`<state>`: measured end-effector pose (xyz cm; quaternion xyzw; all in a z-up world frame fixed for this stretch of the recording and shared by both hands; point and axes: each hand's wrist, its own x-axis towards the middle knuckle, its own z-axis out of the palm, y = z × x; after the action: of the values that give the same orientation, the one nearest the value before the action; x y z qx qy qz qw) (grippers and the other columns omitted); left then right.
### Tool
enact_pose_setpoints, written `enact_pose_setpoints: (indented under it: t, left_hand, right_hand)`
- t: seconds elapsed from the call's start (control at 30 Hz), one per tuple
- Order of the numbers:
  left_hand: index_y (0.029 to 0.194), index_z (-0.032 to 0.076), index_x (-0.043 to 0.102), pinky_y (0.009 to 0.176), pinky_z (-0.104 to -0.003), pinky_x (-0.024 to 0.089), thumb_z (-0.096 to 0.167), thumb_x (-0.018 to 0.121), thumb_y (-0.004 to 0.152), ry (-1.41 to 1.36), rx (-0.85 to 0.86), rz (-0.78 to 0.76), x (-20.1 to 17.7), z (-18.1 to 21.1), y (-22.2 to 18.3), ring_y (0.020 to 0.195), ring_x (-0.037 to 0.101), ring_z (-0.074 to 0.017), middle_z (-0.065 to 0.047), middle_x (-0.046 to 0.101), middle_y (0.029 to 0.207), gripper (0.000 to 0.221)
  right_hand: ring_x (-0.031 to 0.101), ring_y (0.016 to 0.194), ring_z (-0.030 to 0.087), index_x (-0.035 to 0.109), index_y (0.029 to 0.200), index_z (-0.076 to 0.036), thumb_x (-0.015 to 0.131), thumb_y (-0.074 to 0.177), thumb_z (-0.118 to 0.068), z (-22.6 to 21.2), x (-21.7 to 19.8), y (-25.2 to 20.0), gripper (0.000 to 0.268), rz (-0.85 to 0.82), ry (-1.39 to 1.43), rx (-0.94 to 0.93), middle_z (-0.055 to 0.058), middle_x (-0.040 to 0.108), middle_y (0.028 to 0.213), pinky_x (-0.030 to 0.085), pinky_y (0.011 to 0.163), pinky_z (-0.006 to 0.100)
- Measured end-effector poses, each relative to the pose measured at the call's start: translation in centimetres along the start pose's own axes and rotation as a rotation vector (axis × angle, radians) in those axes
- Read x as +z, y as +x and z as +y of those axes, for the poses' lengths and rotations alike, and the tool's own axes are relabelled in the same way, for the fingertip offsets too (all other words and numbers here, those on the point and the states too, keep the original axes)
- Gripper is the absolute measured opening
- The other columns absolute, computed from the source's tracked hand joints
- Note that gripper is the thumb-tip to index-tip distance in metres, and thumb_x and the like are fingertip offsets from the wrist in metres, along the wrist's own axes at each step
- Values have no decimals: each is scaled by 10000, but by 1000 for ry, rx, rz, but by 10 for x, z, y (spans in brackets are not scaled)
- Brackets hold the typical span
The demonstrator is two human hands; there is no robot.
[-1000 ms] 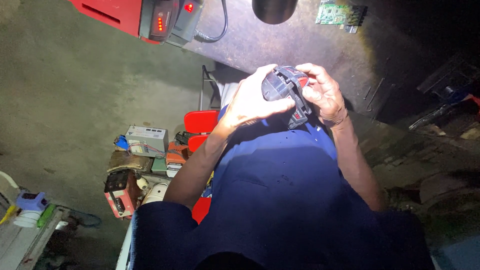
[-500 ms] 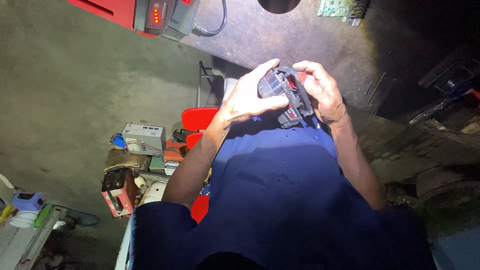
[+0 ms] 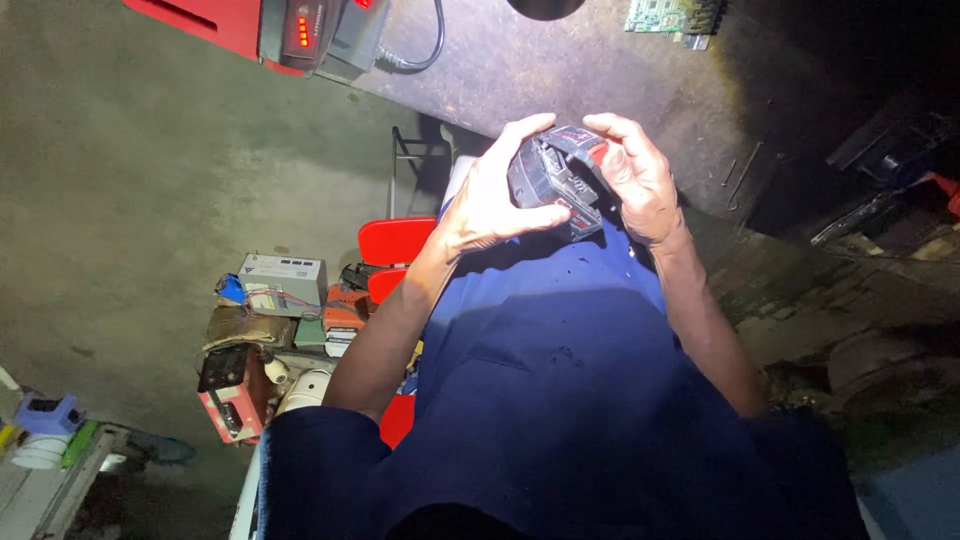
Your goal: Disassembling a battery pack to access internal components using a screwdriver and manual manipulation.
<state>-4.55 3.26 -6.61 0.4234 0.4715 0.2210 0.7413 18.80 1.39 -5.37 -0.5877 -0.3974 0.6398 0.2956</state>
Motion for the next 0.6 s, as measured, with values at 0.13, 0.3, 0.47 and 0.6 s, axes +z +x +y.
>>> enact_pose_setpoints:
  t: [0.13, 0.3, 0.47, 0.6]
  left_hand:
    - [1509, 222, 501, 1185, -524, 423, 384, 988, 674, -70, 22, -10, 1, 1, 4, 1340, 599, -337, -139, 616, 1426, 980]
    - [1484, 230, 548, 1182, -491, 420, 386, 953, 736, -118, 2, 4, 0, 10, 0, 1349, 590, -287, -103, 616, 1438, 865]
    - [1504, 207, 528, 1190, -485, 415, 345, 984, 700, -130, -3, -4, -3, 2, 2, 1363, 568, -290, -112, 594, 1458, 935]
    - [1557, 206, 465, 1206, -487, 422, 302, 989, 701, -174, 13, -59, -6, 0, 10, 1406, 522, -294, -126, 532, 1516, 1009]
  right_hand:
    - [573, 1282, 316, 610, 1398, -15, 369, 1158, -363, 3, -8, 5, 486, -8, -221, -94, 207, 647, 1324, 412, 1129, 487]
    - [540, 1317, 274, 626, 1410, -86, 346, 1135, -454, -17, 2, 2, 538, -30, -182, 14, 170, 660, 1336, 375, 1162, 494]
    - [586, 1256, 289, 601, 1454, -109, 494, 1098, -315, 21, -12, -1, 425, -49, -220, 42, 162, 670, 1303, 413, 1120, 522]
    - [614, 1234, 349, 614, 1425, -95, 440, 1143, -278, 6, -14, 11, 379, -1, -302, -1, 201, 673, 1283, 440, 1081, 545]
